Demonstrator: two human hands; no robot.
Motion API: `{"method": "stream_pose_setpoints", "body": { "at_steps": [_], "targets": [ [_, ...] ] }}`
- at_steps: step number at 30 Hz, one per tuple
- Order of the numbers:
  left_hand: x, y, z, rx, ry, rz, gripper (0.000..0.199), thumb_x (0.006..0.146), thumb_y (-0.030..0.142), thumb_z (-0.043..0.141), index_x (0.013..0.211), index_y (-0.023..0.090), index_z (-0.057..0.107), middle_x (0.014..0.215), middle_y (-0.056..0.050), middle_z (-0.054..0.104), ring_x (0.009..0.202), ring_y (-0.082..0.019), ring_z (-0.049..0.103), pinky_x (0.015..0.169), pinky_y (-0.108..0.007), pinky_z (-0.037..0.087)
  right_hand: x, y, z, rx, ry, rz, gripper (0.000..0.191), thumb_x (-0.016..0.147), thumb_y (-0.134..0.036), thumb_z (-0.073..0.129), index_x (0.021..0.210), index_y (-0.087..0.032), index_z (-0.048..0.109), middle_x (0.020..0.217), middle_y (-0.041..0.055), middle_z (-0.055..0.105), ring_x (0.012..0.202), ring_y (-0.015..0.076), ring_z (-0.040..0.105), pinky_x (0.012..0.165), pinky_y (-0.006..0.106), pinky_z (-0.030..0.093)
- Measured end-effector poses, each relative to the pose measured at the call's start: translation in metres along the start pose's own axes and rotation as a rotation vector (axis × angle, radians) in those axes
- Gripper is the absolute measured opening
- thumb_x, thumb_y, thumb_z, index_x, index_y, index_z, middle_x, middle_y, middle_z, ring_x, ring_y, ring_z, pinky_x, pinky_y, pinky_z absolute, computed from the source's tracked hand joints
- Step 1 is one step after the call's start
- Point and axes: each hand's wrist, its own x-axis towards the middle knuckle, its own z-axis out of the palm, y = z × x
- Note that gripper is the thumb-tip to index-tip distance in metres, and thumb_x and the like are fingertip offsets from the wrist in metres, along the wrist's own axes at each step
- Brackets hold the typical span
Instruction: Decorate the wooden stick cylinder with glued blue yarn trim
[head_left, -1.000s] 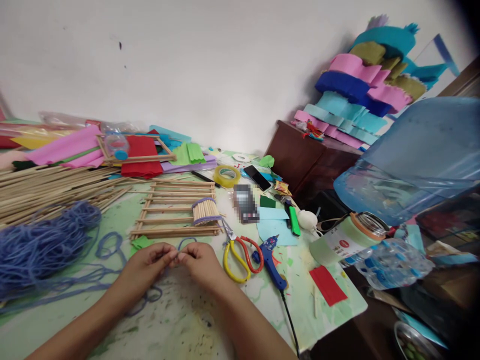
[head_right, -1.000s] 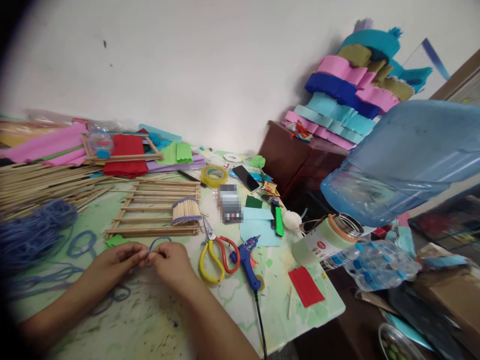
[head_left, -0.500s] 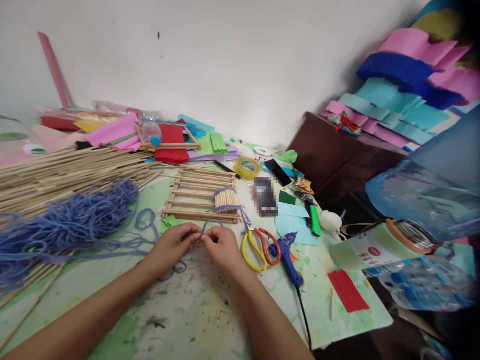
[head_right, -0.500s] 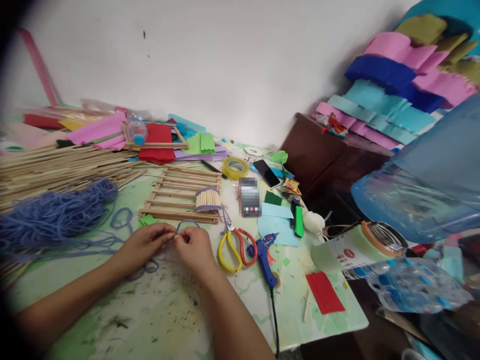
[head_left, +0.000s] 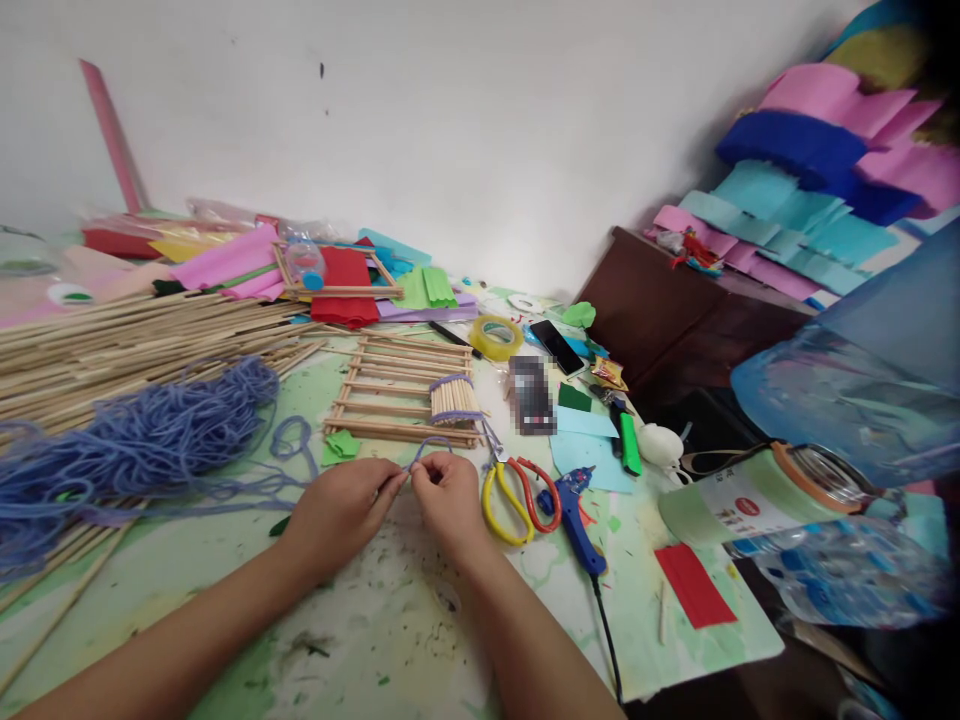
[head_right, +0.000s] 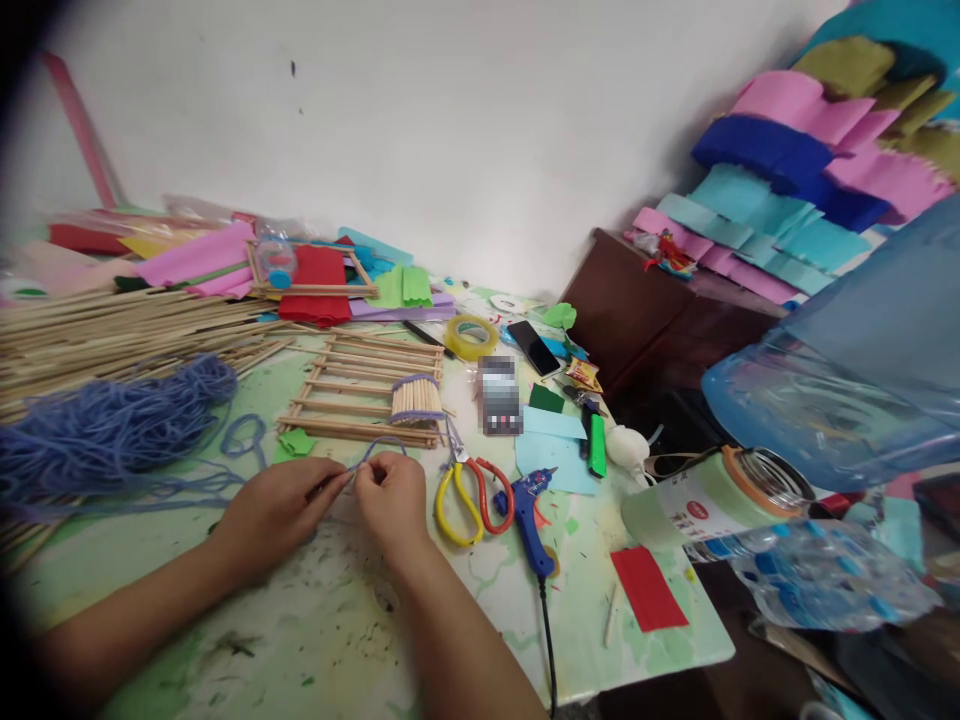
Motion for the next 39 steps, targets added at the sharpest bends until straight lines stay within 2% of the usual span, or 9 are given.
{"method": "stream_pose_setpoints", "body": {
  "at_steps": [4,9,14,20,24,28,31,35,39],
  "targets": [
    [-0.007,0.002,0.009,0.128,0.002,0.129,0.032,0.091,0.030,0.035,0.086,0.018,0.064,0.083,-0.009,0.068,0.078,-0.023,0.062,0.069,-0.032,0.041,-0.001,-0.001,0.005,0.279,0.025,0.121,0.018,0.067,-0.024,0.052,0.052,-0.015,0.056,0.048,-0.0040,0.045,0.050,0.0086,0.039,0.051,0.020,0.032],
    [-0.008,-0.001,0.014,0.250,0.030,0.227,0.028,0.089,0.023,0.036,0.083,0.018,0.063,0.073,-0.007,0.066,0.068,-0.020,0.061,0.060,-0.029,0.041,-0.004,-0.003,0.009,0.584,-0.013,0.280,0.012,0.064,-0.025,0.055,0.056,-0.015,0.057,0.044,-0.0072,0.037,0.042,0.0060,0.027,0.043,0.020,0.023],
    [-0.009,0.001,0.012,0.281,0.108,0.292,0.027,0.089,0.019,0.035,0.085,0.016,0.062,0.068,-0.005,0.064,0.063,-0.019,0.061,0.056,-0.029,0.042,-0.007,-0.004,0.010,0.709,-0.049,0.339,0.013,0.062,-0.026,0.057,0.057,-0.016,0.054,0.043,-0.0083,0.036,0.040,0.0052,0.024,0.041,0.020,0.018],
    [-0.007,0.000,0.007,0.119,0.205,0.263,0.021,0.089,0.026,0.042,0.085,0.017,0.060,0.073,-0.005,0.064,0.071,-0.019,0.060,0.065,-0.031,0.045,-0.002,0.006,0.011,0.608,0.002,0.256,0.015,0.068,-0.030,0.055,0.062,-0.016,0.055,0.044,-0.0084,0.035,0.043,0.0067,0.026,0.044,0.021,0.023],
    [-0.001,-0.001,0.001,-0.169,0.341,0.030,0.024,0.085,0.036,0.047,0.092,0.016,0.058,0.088,-0.007,0.064,0.083,-0.021,0.059,0.076,-0.033,0.046,0.001,0.008,0.010,0.458,0.015,0.145,0.016,0.072,-0.028,0.052,0.063,-0.016,0.057,0.050,-0.0054,0.044,0.050,0.0088,0.037,0.052,0.021,0.031],
    [0.006,-0.003,0.004,-0.571,0.179,-0.217,0.033,0.083,0.042,0.048,0.105,0.019,0.058,0.104,-0.007,0.064,0.093,-0.021,0.060,0.082,-0.034,0.047,0.000,0.006,0.008,0.194,-0.010,0.005,0.016,0.074,-0.024,0.050,0.064,-0.016,0.060,0.057,-0.0020,0.053,0.057,0.0113,0.045,0.058,0.023,0.034],
    [0.010,-0.006,0.011,-0.830,0.014,-0.260,0.034,0.082,0.042,0.048,0.102,0.018,0.062,0.090,-0.005,0.067,0.082,-0.019,0.062,0.073,-0.030,0.049,-0.002,0.006,0.007,0.048,-0.025,-0.068,0.019,0.077,-0.022,0.048,0.065,-0.016,0.061,0.061,-0.0003,0.058,0.059,0.0125,0.048,0.058,0.023,0.035],
    [0.012,-0.010,0.013,-0.853,-0.054,-0.302,0.034,0.079,0.040,0.052,0.100,0.018,0.066,0.068,-0.001,0.064,0.060,-0.015,0.056,0.054,-0.024,0.043,-0.002,0.005,0.005,-0.004,-0.051,-0.103,0.021,0.080,-0.019,0.047,0.065,-0.016,0.062,0.063,0.0007,0.061,0.061,0.0128,0.051,0.059,0.023,0.036],
    [0.013,-0.012,0.005,-0.717,-0.050,-0.264,0.030,0.078,0.040,0.053,0.091,0.018,0.070,0.068,-0.001,0.065,0.064,-0.016,0.058,0.060,-0.025,0.044,-0.002,0.004,0.003,-0.091,-0.056,-0.125,0.019,0.080,-0.017,0.049,0.067,-0.016,0.063,0.063,0.0005,0.060,0.060,0.0126,0.051,0.058,0.022,0.035]
  ]
}}
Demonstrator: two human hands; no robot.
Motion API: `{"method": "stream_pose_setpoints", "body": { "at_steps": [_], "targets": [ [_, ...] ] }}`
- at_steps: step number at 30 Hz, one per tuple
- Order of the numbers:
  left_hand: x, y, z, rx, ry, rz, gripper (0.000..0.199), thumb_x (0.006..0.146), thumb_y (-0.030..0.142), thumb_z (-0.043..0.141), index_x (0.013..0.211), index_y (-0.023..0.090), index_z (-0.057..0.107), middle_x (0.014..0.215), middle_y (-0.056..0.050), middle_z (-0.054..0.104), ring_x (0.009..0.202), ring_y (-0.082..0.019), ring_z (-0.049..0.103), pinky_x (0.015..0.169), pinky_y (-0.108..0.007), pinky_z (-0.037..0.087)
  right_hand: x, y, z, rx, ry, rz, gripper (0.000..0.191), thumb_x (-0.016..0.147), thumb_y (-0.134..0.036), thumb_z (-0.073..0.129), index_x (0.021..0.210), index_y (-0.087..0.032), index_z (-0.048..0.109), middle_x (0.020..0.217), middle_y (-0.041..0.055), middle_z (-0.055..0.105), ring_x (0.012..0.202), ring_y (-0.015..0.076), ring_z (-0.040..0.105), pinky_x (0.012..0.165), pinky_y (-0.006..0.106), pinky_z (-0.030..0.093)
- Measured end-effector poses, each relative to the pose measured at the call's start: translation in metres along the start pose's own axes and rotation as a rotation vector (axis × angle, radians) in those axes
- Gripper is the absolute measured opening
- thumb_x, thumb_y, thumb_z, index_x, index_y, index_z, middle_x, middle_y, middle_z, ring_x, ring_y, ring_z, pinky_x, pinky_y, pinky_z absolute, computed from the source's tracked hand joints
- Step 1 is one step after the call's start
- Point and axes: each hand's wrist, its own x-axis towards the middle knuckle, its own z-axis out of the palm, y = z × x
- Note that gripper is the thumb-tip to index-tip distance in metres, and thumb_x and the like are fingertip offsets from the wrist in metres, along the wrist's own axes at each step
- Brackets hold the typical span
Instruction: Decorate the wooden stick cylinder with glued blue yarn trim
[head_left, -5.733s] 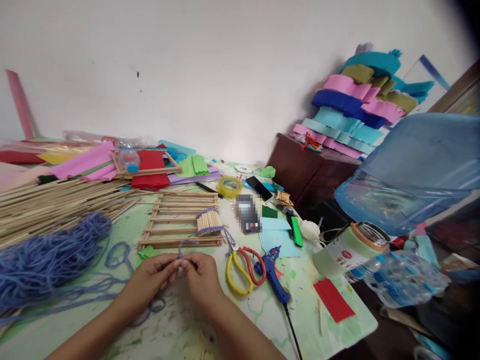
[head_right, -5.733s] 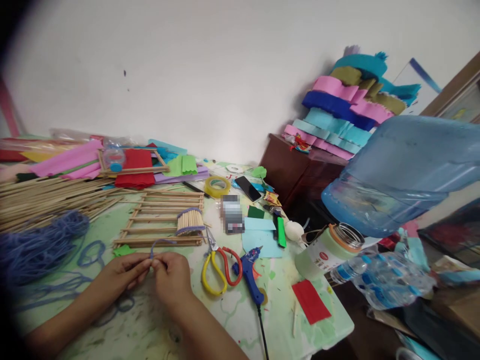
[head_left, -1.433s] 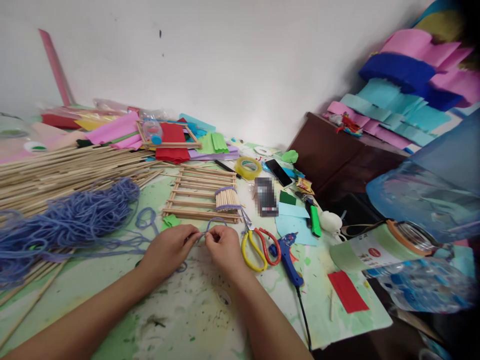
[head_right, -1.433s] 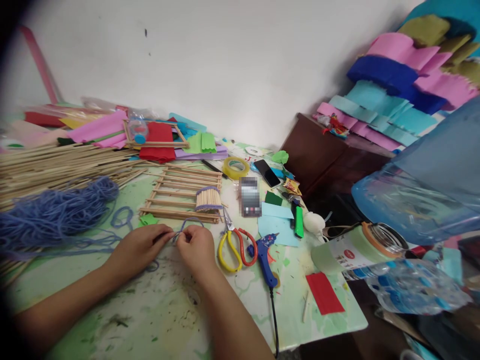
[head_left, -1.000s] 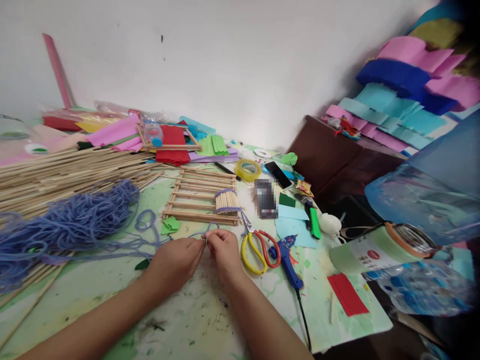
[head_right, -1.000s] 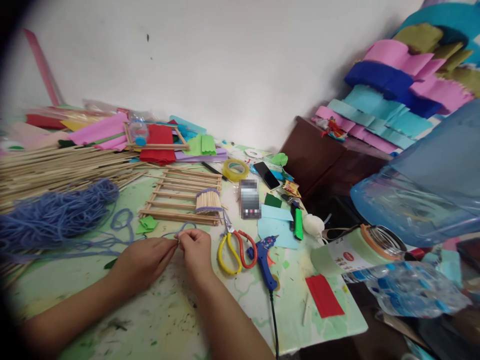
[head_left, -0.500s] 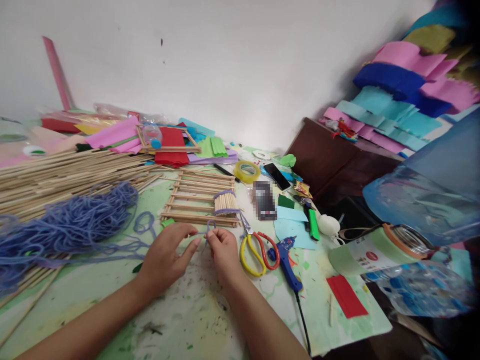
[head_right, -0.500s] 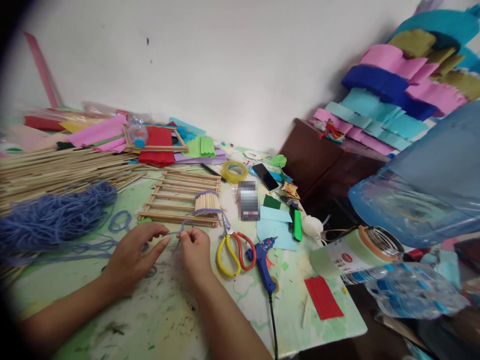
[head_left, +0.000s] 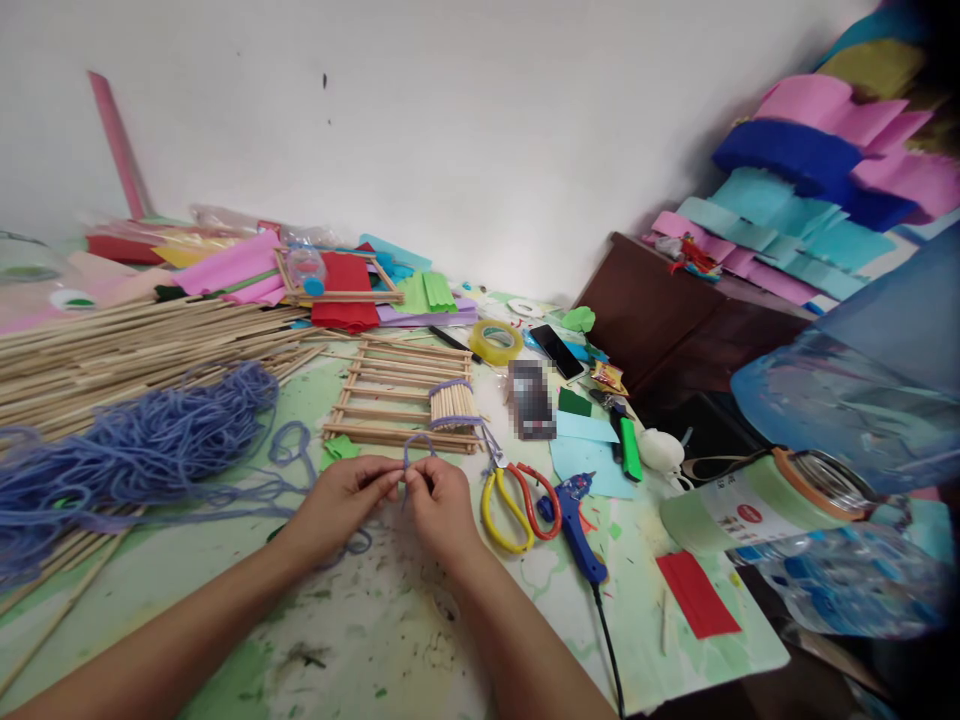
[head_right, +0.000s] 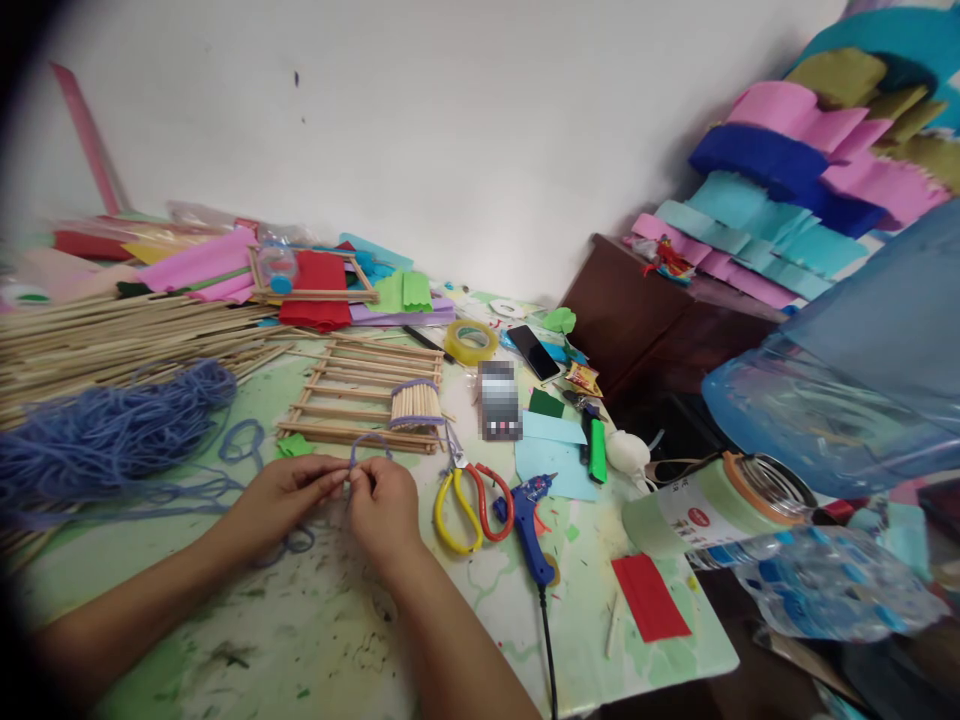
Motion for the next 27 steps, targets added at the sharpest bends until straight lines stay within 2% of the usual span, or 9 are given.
{"method": "stream_pose_setpoints", "body": {
  "at_steps": [6,11,15,18,22,27],
  "targets": [
    [-0.001,0.008,-0.008,0.163,-0.042,0.082,0.027,0.081,0.035,0.049,0.089,0.019,0.070,0.076,-0.002,0.070,0.072,-0.017,0.062,0.071,-0.027,0.046,-0.002,0.001,-0.001,-0.126,-0.050,-0.084,0.019,0.082,-0.016,0.048,0.073,-0.017,0.065,0.073,0.0027,0.065,0.068,0.0133,0.054,0.063,0.022,0.036],
    [-0.003,0.011,-0.009,0.297,-0.041,0.103,0.025,0.081,0.031,0.047,0.081,0.019,0.068,0.075,-0.002,0.069,0.074,-0.018,0.062,0.070,-0.026,0.045,-0.004,0.002,-0.002,-0.273,-0.089,-0.149,0.020,0.085,-0.018,0.046,0.076,-0.017,0.064,0.076,0.0036,0.065,0.071,0.0137,0.054,0.063,0.023,0.035],
    [-0.005,0.012,-0.008,0.313,0.012,0.078,0.022,0.080,0.030,0.048,0.081,0.019,0.067,0.075,-0.002,0.069,0.072,-0.017,0.062,0.067,-0.026,0.044,-0.004,-0.001,-0.005,-0.377,-0.109,-0.180,0.021,0.087,-0.021,0.044,0.075,-0.017,0.062,0.075,0.0039,0.065,0.069,0.0136,0.054,0.061,0.023,0.033],
    [-0.004,0.008,-0.006,0.204,0.063,0.018,0.020,0.078,0.031,0.051,0.079,0.019,0.066,0.071,-0.001,0.069,0.068,-0.017,0.062,0.064,-0.026,0.045,-0.005,-0.004,-0.007,-0.431,-0.078,-0.181,0.022,0.087,-0.022,0.044,0.075,-0.017,0.061,0.075,0.0041,0.065,0.070,0.0141,0.055,0.061,0.024,0.032],
    [-0.001,0.003,-0.003,-0.117,0.143,-0.147,0.021,0.072,0.036,0.060,0.077,0.017,0.065,0.065,-0.001,0.068,0.058,-0.016,0.060,0.056,-0.026,0.046,-0.010,-0.009,-0.007,-0.464,-0.031,-0.211,0.023,0.088,-0.025,0.043,0.076,-0.017,0.061,0.075,0.0050,0.065,0.072,0.0155,0.056,0.063,0.025,0.033],
    [0.001,0.003,0.001,-0.512,0.165,-0.277,0.023,0.063,0.036,0.070,0.069,0.014,0.063,0.058,0.002,0.063,0.045,-0.009,0.051,0.046,-0.020,0.041,-0.015,-0.009,0.004,-0.491,-0.133,-0.324,0.024,0.088,-0.024,0.040,0.079,-0.018,0.061,0.075,0.0055,0.065,0.068,0.0160,0.056,0.061,0.026,0.035]
  ]
}}
